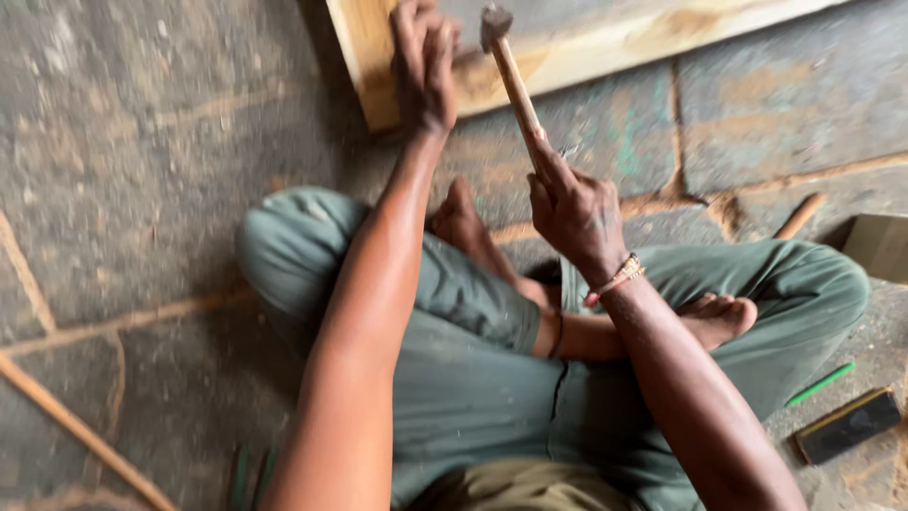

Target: The person hammers nails into a wooden frame to secure a mesh screen. They sit cross-legged on the floor, repeatedly pick up nails, position them along the frame, and strike them with a hammer.

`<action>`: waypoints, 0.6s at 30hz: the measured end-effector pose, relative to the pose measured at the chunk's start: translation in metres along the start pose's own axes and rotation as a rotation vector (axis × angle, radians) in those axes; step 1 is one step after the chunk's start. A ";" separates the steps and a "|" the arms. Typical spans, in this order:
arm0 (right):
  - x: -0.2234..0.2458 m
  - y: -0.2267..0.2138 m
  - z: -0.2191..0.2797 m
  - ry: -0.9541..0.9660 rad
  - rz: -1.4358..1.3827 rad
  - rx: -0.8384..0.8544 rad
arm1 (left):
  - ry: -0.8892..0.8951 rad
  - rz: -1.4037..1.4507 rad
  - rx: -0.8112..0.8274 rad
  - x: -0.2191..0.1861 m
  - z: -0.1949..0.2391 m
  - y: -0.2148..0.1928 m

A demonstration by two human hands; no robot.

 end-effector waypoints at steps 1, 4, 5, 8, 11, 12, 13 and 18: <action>-0.002 0.001 -0.003 0.058 0.011 0.065 | 0.016 -0.067 0.009 -0.004 -0.006 0.002; 0.002 -0.009 0.000 -0.074 -0.117 -0.132 | 0.110 -0.081 0.026 -0.011 -0.009 -0.002; 0.003 -0.006 0.007 -0.068 -0.102 -0.108 | 0.129 -0.058 0.030 -0.013 0.003 -0.006; 0.001 -0.004 0.004 -0.030 -0.044 -0.046 | 0.027 -0.124 -0.011 -0.013 0.007 -0.005; -0.001 -0.006 0.001 0.112 -0.037 0.062 | 0.106 -0.213 0.033 -0.018 -0.010 0.001; -0.005 -0.006 0.008 0.202 -0.067 0.087 | 0.105 -0.246 0.038 -0.016 -0.010 -0.002; -0.011 -0.007 0.018 0.302 -0.097 0.121 | 0.092 -0.279 0.048 -0.014 -0.007 -0.002; -0.033 -0.027 0.039 0.345 -0.242 -0.112 | 0.115 -0.391 0.135 -0.015 -0.011 0.005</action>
Point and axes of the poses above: each hand's wrist, its own z-axis away from the middle knuckle, its own y-axis out of the palm, x = y × z, the point moved 4 cm from there along -z, towards the middle knuckle, and after that the axes turned 9 degrees about y, right-handed, at the moved point
